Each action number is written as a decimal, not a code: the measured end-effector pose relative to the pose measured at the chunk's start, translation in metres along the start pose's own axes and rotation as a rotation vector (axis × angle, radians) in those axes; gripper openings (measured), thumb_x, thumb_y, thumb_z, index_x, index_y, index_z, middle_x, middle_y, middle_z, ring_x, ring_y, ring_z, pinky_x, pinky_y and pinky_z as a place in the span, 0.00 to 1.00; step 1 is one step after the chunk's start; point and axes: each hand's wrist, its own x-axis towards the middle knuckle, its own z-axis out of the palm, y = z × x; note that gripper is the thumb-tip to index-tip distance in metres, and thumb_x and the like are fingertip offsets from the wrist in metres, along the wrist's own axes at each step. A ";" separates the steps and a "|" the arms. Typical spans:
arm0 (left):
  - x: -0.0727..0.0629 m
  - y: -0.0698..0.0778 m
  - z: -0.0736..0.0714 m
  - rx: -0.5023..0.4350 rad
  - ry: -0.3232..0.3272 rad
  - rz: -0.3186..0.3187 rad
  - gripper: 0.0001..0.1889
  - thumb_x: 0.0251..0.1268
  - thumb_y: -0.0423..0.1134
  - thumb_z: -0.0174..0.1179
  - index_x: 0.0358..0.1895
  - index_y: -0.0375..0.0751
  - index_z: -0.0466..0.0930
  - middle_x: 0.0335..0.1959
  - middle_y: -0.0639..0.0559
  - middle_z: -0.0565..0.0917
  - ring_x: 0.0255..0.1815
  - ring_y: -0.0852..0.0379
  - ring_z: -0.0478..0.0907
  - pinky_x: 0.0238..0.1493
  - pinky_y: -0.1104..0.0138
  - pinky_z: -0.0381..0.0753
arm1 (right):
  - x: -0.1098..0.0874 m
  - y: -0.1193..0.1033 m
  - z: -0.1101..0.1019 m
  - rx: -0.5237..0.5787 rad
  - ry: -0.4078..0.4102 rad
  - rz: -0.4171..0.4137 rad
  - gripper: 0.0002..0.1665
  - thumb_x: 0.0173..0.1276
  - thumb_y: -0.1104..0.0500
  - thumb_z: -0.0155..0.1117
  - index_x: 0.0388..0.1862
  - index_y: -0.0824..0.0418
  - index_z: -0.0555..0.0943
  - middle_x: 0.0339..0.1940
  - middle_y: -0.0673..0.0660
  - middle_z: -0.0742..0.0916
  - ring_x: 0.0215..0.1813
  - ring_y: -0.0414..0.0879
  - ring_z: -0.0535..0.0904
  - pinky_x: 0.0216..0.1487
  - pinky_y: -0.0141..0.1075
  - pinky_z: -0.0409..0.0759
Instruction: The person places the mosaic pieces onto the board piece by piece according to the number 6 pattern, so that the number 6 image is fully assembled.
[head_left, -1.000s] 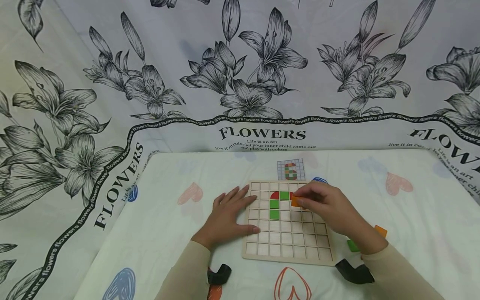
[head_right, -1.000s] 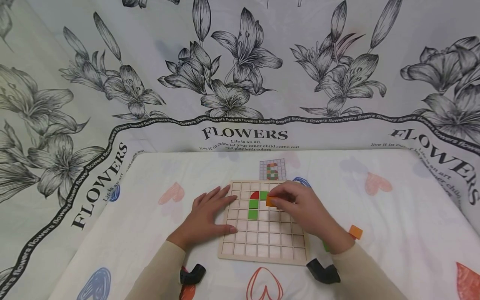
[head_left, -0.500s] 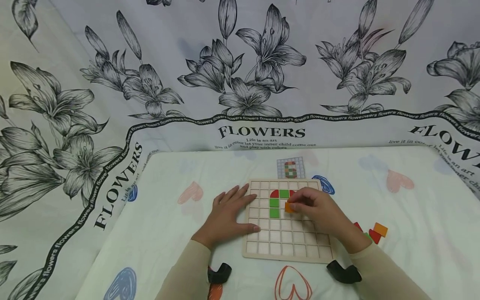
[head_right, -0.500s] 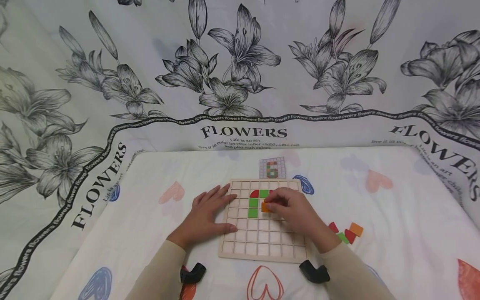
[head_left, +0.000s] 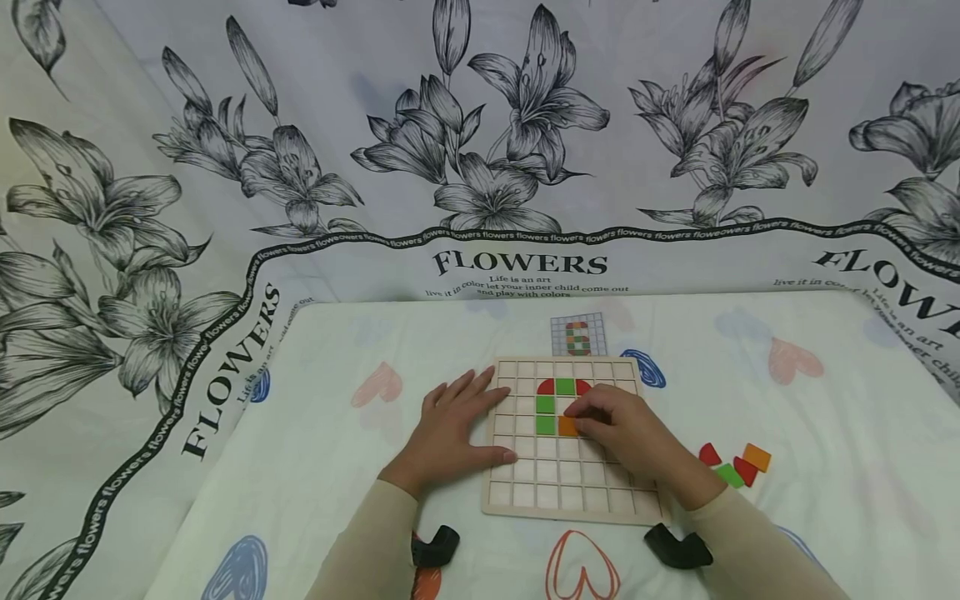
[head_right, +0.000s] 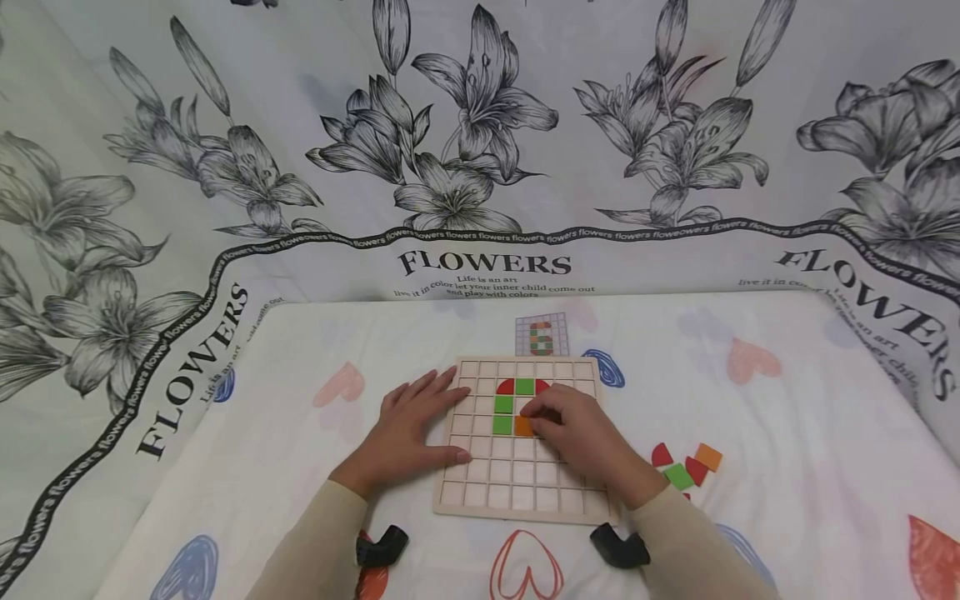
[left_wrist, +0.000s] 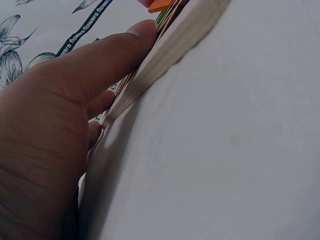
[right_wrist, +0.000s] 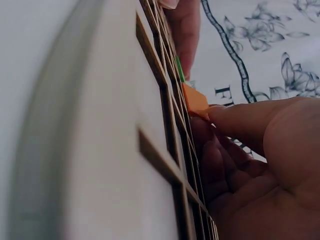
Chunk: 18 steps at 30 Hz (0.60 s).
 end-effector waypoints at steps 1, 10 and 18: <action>0.000 0.000 0.000 0.003 -0.001 -0.001 0.50 0.58 0.82 0.64 0.84 0.69 0.68 0.89 0.69 0.51 0.89 0.60 0.40 0.82 0.47 0.39 | 0.000 0.001 0.000 -0.008 0.004 -0.008 0.09 0.79 0.64 0.70 0.50 0.52 0.91 0.49 0.46 0.87 0.48 0.47 0.79 0.52 0.42 0.82; 0.000 -0.002 0.001 0.001 0.004 -0.001 0.50 0.58 0.83 0.63 0.84 0.70 0.69 0.89 0.70 0.51 0.89 0.61 0.40 0.82 0.47 0.39 | 0.000 0.004 0.000 -0.003 0.024 -0.032 0.08 0.82 0.61 0.67 0.52 0.53 0.90 0.49 0.46 0.87 0.48 0.47 0.78 0.51 0.41 0.81; 0.000 -0.001 0.001 -0.007 0.004 0.008 0.50 0.59 0.81 0.64 0.84 0.68 0.69 0.89 0.68 0.51 0.89 0.59 0.41 0.82 0.46 0.38 | -0.002 0.006 0.001 0.095 0.018 -0.021 0.12 0.85 0.54 0.65 0.58 0.56 0.88 0.47 0.48 0.87 0.47 0.48 0.81 0.50 0.38 0.82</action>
